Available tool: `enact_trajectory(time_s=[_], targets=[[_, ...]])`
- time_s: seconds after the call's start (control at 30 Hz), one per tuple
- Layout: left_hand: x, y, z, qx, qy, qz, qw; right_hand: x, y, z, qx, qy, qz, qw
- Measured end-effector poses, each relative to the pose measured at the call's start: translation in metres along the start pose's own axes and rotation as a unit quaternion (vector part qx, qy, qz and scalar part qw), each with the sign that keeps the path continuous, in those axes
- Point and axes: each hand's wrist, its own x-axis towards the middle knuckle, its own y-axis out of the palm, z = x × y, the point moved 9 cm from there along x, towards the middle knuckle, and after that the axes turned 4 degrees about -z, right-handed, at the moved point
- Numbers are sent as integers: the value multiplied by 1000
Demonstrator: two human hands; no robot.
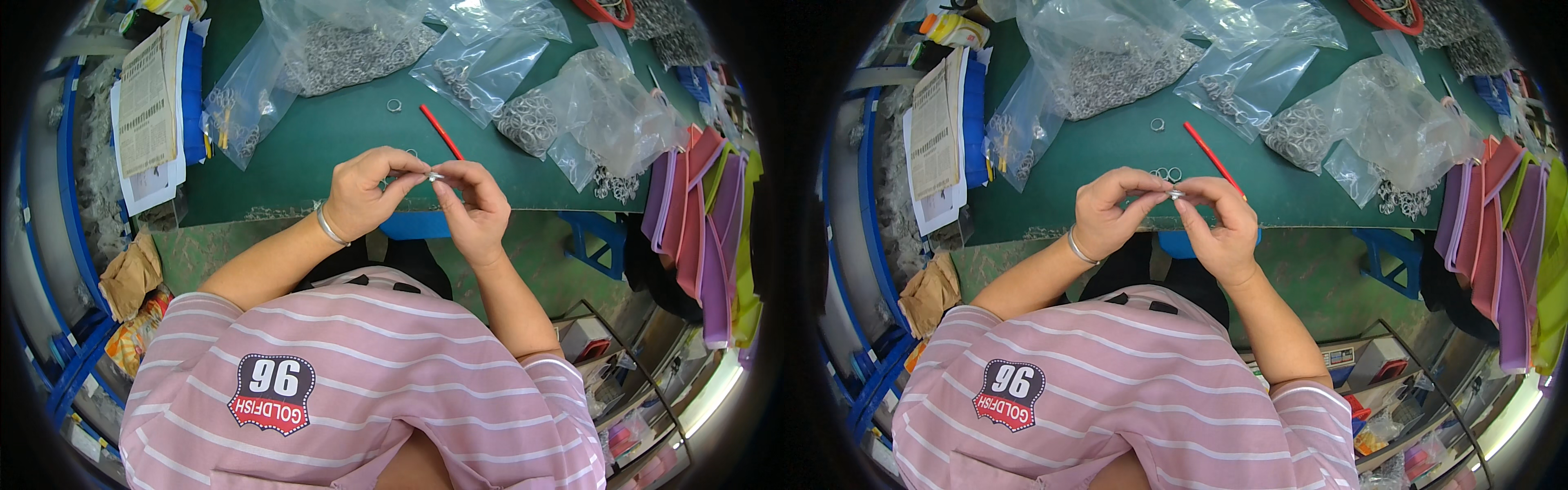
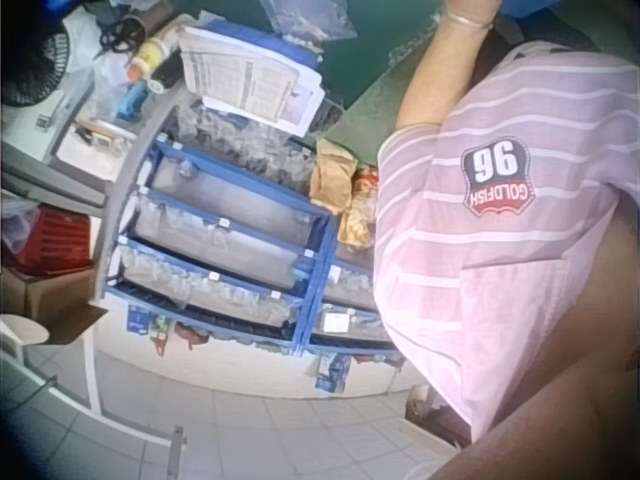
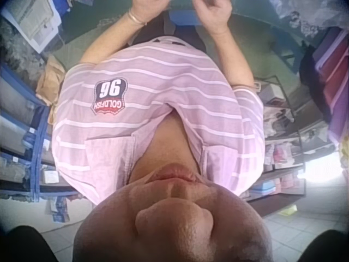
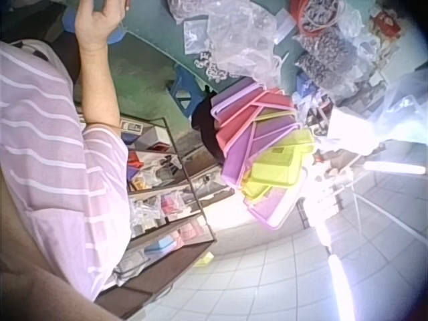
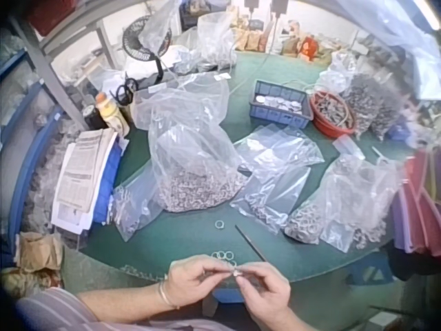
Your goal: The person sorts metal rings on a desk by hand, writes on a slip of paper using a pen while at a storage shelf, and then takes shield-shaped metal parts out of a plastic bag.
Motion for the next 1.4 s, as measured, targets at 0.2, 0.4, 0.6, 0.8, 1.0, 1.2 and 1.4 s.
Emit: enact_trajectory(time_s=[0.2,0.4,0.6,0.8,1.0,1.2,1.4], targets=[[12,-1,33,144,5,12,989,18,-102,-13,-27,56,-221,973],[40,22,82,332,65,86,937,28,-330,-31,-7,21,-537,843],[43,24,118,339,58,93,934,66,-411,-81,-50,157,-552,818],[39,15,134,263,-146,84,950,116,-438,-119,-181,234,-406,865],[19,30,95,-45,-271,44,960,59,-326,20,-161,-159,-477,849],[14,44,44,-167,-207,46,963,23,-131,15,-62,44,-192,978],[13,39,16,-117,-133,82,981,0,-35,-10,75,142,-29,987]])
